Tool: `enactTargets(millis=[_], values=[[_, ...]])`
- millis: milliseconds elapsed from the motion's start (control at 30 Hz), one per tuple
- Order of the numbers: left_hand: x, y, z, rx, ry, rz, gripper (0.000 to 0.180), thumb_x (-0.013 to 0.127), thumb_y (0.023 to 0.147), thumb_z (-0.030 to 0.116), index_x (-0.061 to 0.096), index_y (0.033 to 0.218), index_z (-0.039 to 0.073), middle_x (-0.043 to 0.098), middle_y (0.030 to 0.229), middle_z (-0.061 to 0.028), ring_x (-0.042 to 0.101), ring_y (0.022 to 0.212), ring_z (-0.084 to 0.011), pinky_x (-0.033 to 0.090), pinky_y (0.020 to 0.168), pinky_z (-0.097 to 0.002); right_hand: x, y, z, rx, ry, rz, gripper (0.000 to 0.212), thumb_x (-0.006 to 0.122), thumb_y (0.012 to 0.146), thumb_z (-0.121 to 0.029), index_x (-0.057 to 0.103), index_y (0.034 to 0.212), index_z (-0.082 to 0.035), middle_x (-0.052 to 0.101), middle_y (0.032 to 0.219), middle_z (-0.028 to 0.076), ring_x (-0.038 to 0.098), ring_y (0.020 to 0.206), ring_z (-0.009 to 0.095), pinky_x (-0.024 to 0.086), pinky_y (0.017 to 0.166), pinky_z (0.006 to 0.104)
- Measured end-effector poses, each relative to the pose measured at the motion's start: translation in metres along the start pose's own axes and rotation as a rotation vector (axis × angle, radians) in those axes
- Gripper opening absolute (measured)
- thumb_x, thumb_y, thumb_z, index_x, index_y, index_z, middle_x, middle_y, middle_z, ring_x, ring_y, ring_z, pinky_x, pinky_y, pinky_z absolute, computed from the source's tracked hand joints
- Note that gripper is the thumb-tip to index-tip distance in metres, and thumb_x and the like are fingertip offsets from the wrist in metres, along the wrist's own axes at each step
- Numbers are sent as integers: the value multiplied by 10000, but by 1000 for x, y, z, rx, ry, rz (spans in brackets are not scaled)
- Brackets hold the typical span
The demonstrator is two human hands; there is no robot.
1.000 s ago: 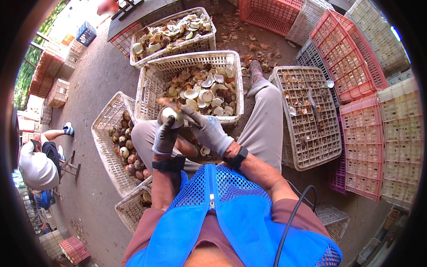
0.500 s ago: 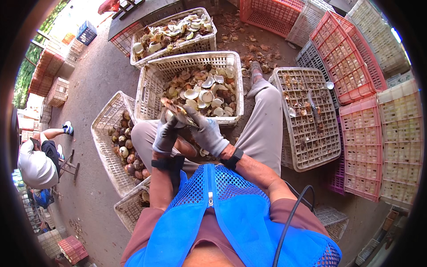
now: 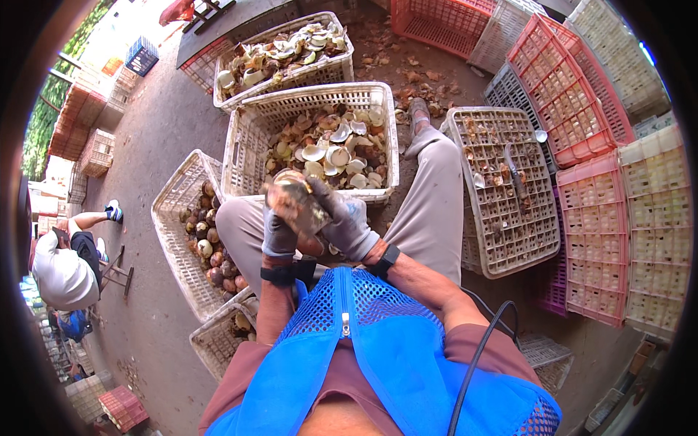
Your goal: The recorder is using a cleaver to trim the roots and tops of onions and peel the outer skin, then placing them into baskets.
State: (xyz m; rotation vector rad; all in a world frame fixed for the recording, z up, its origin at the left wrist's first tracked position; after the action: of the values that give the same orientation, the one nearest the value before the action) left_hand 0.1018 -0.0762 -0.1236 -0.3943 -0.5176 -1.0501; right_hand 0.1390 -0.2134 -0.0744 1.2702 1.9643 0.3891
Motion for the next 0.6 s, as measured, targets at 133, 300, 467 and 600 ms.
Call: enactTargets(millis=[133,300,467,600], values=[[2,-7,13,-67,-21,-3,683,766,730,189,452,1319,44,583,1155,-76,608,960,-160,519,851,-294,-1,6,3,60,32,-57,697,724,720,-128,472,1371,-144,643,777,138,651,681,309,493,591,401],[7,-12,13,-152,174,-160,962,795,643,84,288,1459,35,507,1297,-84,543,1132,-176,467,942,-298,-17,11,-5,-12,-11,44,661,695,741,-97,476,1365,-122,664,811,138,651,656,307,493,567,388],[3,-15,12,-208,235,-187,964,754,597,-39,305,1447,29,462,1357,-77,489,1191,-180,418,1012,-322,-8,30,12,-56,-35,112,617,665,775,-70,474,1361,-112,649,749,139,632,605,302,482,541,399],[19,-12,34,-100,505,-159,1075,800,566,-55,244,1477,75,527,1243,-85,543,1101,-182,475,930,-295,-6,65,65,277,-143,102,500,612,856,-107,499,1339,-164,631,712,196,616,592,346,475,518,418]])
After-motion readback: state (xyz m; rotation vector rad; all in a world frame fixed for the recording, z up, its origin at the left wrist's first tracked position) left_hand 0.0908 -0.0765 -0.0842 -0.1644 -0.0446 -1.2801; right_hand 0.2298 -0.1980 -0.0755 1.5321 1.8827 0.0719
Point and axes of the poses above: each hand's wrist, its own y-axis towards the middle knuckle, its own x-axis out of the palm, z = x × y, the point moved 8 cm from there along y, towards the middle knuckle
